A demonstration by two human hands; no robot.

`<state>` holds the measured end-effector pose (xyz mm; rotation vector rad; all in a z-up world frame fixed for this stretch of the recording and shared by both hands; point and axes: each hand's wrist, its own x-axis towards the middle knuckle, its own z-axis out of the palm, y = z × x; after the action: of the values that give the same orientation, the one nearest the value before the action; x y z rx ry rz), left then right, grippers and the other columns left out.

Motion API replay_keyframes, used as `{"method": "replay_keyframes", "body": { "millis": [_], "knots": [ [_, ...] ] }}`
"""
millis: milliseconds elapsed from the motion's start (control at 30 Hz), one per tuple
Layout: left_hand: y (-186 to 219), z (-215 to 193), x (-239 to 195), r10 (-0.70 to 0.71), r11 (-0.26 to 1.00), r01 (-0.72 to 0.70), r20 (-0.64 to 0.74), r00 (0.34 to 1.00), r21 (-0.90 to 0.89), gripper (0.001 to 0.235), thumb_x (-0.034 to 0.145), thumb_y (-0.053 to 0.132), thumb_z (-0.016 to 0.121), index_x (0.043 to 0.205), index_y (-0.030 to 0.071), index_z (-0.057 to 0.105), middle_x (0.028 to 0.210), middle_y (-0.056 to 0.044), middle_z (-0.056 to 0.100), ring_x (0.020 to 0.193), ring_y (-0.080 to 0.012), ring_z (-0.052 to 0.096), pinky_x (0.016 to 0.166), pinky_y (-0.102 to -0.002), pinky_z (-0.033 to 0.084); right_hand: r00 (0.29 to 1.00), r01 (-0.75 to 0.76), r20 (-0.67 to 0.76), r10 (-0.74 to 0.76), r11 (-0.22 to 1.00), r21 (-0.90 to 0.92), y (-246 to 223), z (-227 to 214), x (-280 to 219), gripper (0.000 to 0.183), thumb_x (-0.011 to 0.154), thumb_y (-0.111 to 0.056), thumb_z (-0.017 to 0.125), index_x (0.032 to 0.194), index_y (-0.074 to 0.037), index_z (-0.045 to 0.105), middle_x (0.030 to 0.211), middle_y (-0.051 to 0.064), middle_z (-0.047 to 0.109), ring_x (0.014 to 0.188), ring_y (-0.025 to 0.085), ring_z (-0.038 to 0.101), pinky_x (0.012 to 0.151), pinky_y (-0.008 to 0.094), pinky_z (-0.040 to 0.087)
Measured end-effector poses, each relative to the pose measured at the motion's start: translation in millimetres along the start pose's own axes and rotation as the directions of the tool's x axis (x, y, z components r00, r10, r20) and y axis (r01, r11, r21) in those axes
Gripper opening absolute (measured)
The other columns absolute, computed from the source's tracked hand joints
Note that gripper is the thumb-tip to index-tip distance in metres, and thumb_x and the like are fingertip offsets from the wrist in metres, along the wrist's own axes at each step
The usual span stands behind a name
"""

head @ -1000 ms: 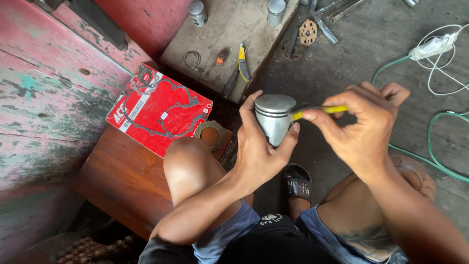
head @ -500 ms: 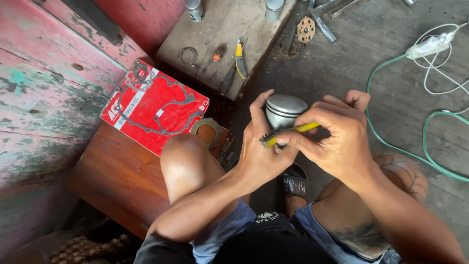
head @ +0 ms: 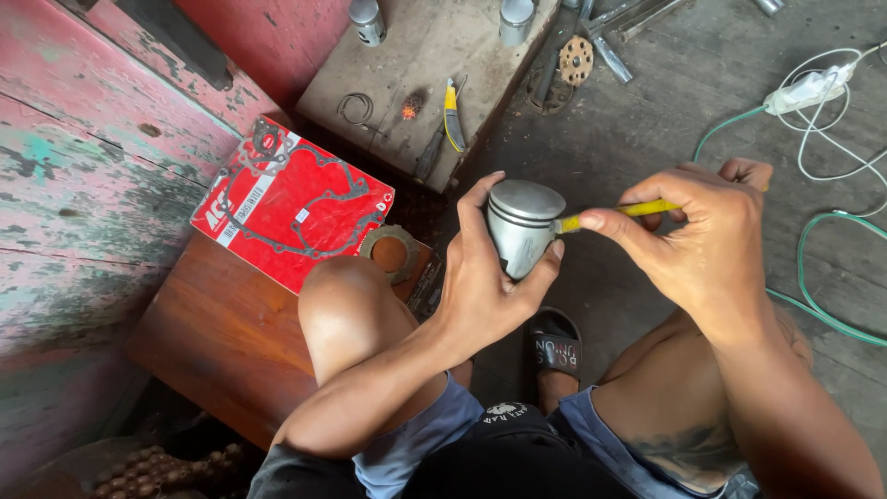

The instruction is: Cleaning carbon deposits and residue from a motorcycle piston using a small scraping tool

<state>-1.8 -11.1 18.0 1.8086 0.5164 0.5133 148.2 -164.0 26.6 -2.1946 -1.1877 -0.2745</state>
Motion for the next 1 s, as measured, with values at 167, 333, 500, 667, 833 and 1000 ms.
{"method": "replay_keyframes", "body": {
  "millis": [167, 333, 500, 667, 833, 1000],
  "knots": [
    [5.1, -4.1, -7.4, 0.092, 0.995, -0.092, -0.002, 0.996, 0.028, 0.076, 0.083, 0.034, 0.071, 0.143, 0.005, 0.034, 0.096, -0.01, 0.069, 0.072, -0.0247, 0.068, 0.073, -0.037, 0.057, 0.996, 0.035, -0.077, -0.055, 0.972, -0.234, 15.6, 9.2, 0.4, 0.048, 0.089, -0.063, 0.087, 0.083, -0.017, 0.075, 0.07, -0.003, 0.067, 0.067, 0.018, 0.051, 0.098, 0.042, 0.025],
    [3.4, -10.7, -1.3, 0.086, 0.996, -0.087, -0.106, 0.991, -0.002, 0.077, 0.081, 0.037, 0.072, 0.143, 0.007, 0.035, 0.105, -0.01, 0.073, 0.088, -0.0257, 0.074, 0.083, -0.037, 0.057, 0.996, 0.008, -0.084, -0.03, 0.969, -0.247, 6.1, 4.7, 3.0, 0.042, 0.094, -0.056, 0.09, 0.085, -0.019, 0.074, 0.081, -0.004, 0.069, 0.077, 0.019, 0.051, 0.098, 0.041, 0.024],
    [0.7, -10.2, 4.9, -0.001, 0.999, -0.002, -0.075, 0.997, -0.041, 0.075, 0.081, 0.034, 0.072, 0.141, 0.007, 0.036, 0.088, -0.005, 0.068, 0.056, -0.0202, 0.06, 0.061, -0.034, 0.055, 0.987, 0.074, -0.111, -0.114, 0.947, -0.313, -14.3, 6.2, 3.8, 0.045, 0.095, -0.054, 0.097, 0.082, -0.02, 0.071, 0.071, -0.006, 0.065, 0.071, 0.018, 0.055, 0.098, 0.043, 0.025],
    [0.8, -13.1, 6.4, -0.073, 0.997, 0.074, -0.065, 0.995, 0.013, 0.076, 0.08, 0.036, 0.07, 0.141, 0.01, 0.034, 0.086, -0.004, 0.069, 0.044, -0.0226, 0.056, 0.059, -0.036, 0.054, 0.996, 0.041, -0.067, -0.052, 0.988, -0.149, -21.2, 4.2, 8.1, 0.038, 0.092, -0.047, 0.093, 0.086, -0.014, 0.075, 0.079, -0.002, 0.071, 0.067, 0.017, 0.051, 0.098, 0.041, 0.026],
    [-8.7, -10.9, 5.8, 0.032, 0.981, -0.015, -0.084, 0.996, 0.193, 0.081, 0.081, 0.043, 0.068, 0.145, 0.01, 0.031, 0.111, -0.015, 0.074, 0.09, -0.0467, 0.072, 0.073, -0.053, 0.056, 0.999, -0.022, 0.038, 0.022, 1.0, -0.012, -28.8, 2.1, 12.2, 0.035, 0.09, -0.044, 0.087, 0.081, -0.015, 0.07, 0.076, -0.005, 0.07, 0.063, 0.011, 0.058, 0.098, 0.039, 0.025],
    [-19.3, -5.2, 3.6, 0.174, 0.945, -0.151, -0.058, 0.983, 0.291, 0.085, 0.08, 0.035, 0.072, 0.147, 0.007, 0.029, 0.141, -0.016, 0.061, 0.119, -0.0407, 0.068, 0.07, -0.056, 0.057, 0.987, -0.059, 0.152, 0.045, 0.994, 0.093, -28.8, -4.5, 11.7, 0.029, 0.084, -0.04, 0.087, 0.077, -0.016, 0.071, 0.066, -0.006, 0.065, 0.061, 0.01, 0.056, 0.094, 0.034, 0.028]
  ]
}}
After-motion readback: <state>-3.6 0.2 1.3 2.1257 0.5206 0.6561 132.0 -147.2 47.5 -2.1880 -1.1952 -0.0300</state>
